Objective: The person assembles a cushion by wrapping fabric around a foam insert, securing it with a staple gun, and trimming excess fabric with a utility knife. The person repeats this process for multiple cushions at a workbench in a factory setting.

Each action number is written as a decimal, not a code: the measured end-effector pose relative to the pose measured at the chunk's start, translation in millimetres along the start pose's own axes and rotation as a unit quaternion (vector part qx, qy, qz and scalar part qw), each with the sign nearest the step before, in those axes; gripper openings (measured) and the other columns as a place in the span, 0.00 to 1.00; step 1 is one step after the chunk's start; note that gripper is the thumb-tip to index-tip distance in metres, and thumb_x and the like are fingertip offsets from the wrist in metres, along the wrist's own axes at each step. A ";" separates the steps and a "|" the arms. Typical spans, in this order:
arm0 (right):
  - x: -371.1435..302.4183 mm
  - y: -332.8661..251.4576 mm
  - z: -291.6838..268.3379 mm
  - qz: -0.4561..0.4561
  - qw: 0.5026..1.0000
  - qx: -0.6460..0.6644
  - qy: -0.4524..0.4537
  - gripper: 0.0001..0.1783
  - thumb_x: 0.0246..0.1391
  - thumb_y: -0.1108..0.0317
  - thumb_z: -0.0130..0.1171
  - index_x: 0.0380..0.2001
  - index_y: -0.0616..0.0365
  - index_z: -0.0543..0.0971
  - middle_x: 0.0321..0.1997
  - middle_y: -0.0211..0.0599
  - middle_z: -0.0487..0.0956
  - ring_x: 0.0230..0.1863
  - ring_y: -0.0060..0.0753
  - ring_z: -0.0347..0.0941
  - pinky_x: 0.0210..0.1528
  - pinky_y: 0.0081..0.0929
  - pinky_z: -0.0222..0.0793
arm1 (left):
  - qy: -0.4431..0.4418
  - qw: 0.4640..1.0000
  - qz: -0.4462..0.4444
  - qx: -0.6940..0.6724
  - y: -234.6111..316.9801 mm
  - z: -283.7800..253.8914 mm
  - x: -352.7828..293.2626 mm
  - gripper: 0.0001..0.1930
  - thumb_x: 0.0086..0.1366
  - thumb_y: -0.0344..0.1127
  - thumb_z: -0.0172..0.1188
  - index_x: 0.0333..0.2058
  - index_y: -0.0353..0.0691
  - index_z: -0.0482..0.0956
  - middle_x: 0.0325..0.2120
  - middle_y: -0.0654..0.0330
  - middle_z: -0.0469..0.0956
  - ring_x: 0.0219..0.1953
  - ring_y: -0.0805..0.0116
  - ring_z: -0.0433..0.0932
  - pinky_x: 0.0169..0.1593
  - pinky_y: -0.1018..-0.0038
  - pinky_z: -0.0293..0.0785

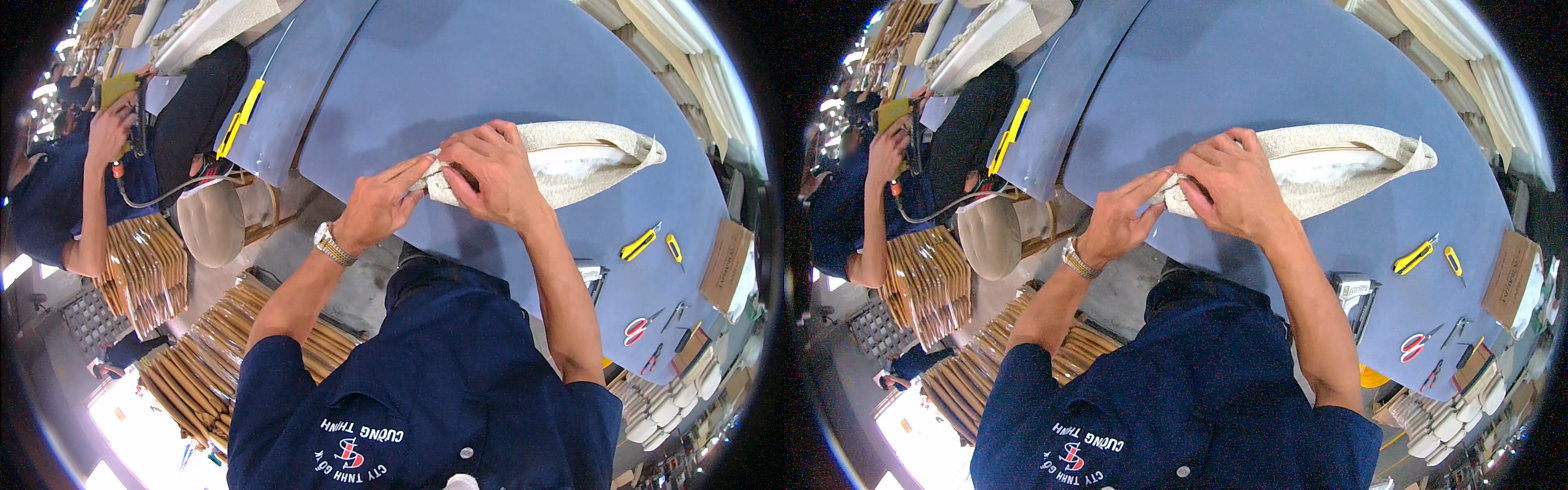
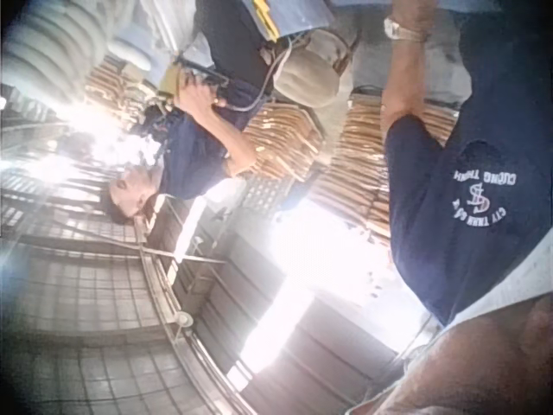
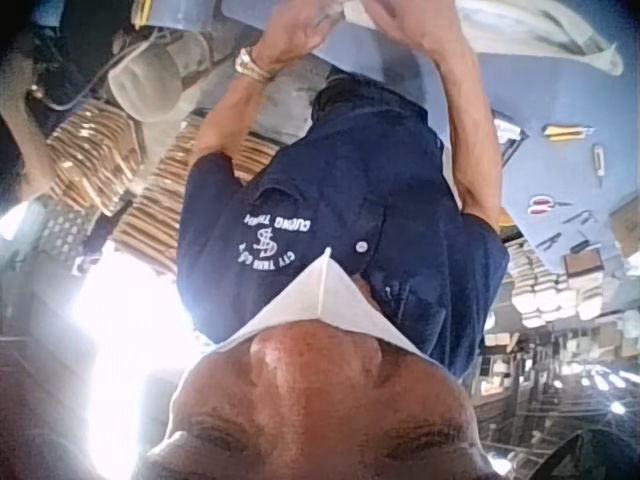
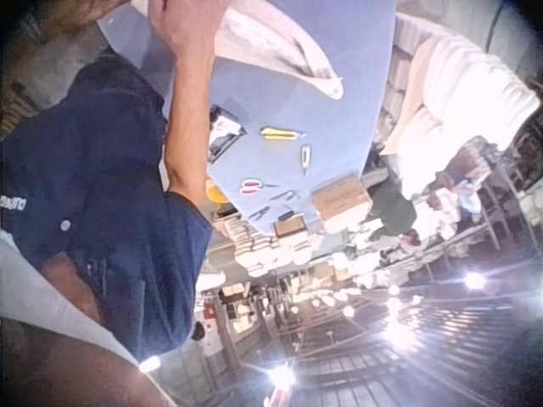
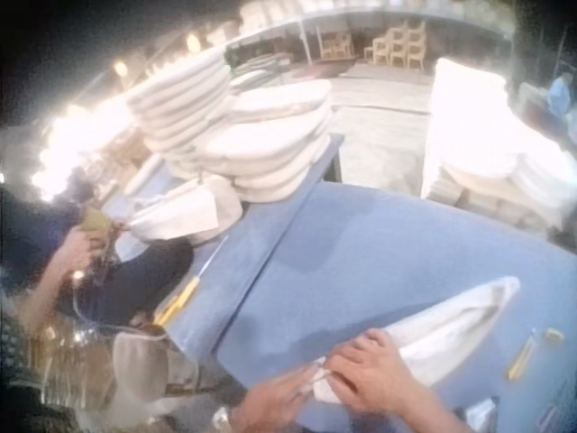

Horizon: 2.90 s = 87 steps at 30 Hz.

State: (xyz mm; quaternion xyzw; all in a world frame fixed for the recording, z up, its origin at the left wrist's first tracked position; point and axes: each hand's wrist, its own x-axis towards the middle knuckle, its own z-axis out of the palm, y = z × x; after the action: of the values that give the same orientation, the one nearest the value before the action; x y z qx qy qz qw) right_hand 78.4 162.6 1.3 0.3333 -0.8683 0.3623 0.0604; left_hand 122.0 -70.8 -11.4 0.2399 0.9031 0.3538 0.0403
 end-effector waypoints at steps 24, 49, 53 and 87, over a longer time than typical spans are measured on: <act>-344.9 -1.5 -2.2 0.586 0.780 -0.151 0.162 0.35 0.51 0.73 0.69 0.63 0.62 0.71 0.60 0.56 0.75 0.60 0.59 0.73 0.64 0.47 0.67 | 0.034 0.999 0.016 -0.030 -10.0 5.5 4.9 0.32 0.59 0.24 0.66 0.63 0.43 0.74 0.60 0.56 0.79 0.59 0.57 0.80 0.55 0.68 0.81; -85.4 -144.2 -42.8 0.368 0.905 0.163 0.140 0.34 0.48 0.71 0.70 0.62 0.59 0.76 0.58 0.46 0.81 0.57 0.43 0.80 0.59 0.34 0.73 | 0.102 0.981 0.021 -0.165 6.9 24.8 -3.9 0.30 0.52 0.18 0.67 0.56 0.42 0.82 0.56 0.56 0.82 0.56 0.59 0.83 0.54 0.70 0.82; -50.6 -128.1 -22.1 0.352 0.911 0.172 0.127 0.35 0.47 0.79 0.68 0.62 0.64 0.75 0.58 0.45 0.80 0.58 0.35 0.78 0.61 0.30 0.71 | 0.094 0.978 0.000 -0.185 5.4 24.8 -4.0 0.32 0.50 0.17 0.67 0.56 0.46 0.82 0.56 0.58 0.82 0.54 0.60 0.84 0.52 0.71 0.83; -70.9 -124.9 7.8 0.358 0.919 0.146 0.080 0.38 0.45 0.71 0.70 0.64 0.58 0.74 0.58 0.50 0.81 0.57 0.51 0.80 0.59 0.38 0.75 | 0.098 0.951 -0.058 -0.287 -0.7 43.1 -20.8 0.29 0.51 0.13 0.63 0.54 0.38 0.83 0.57 0.51 0.81 0.63 0.55 0.77 0.68 0.64 0.71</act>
State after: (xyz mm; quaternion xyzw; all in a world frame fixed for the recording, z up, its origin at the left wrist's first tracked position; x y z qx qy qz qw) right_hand 211.8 131.0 44.6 -0.0249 -0.8595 0.5078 -0.0533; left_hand 150.5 -54.2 -46.0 0.1293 0.7756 0.6166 0.0391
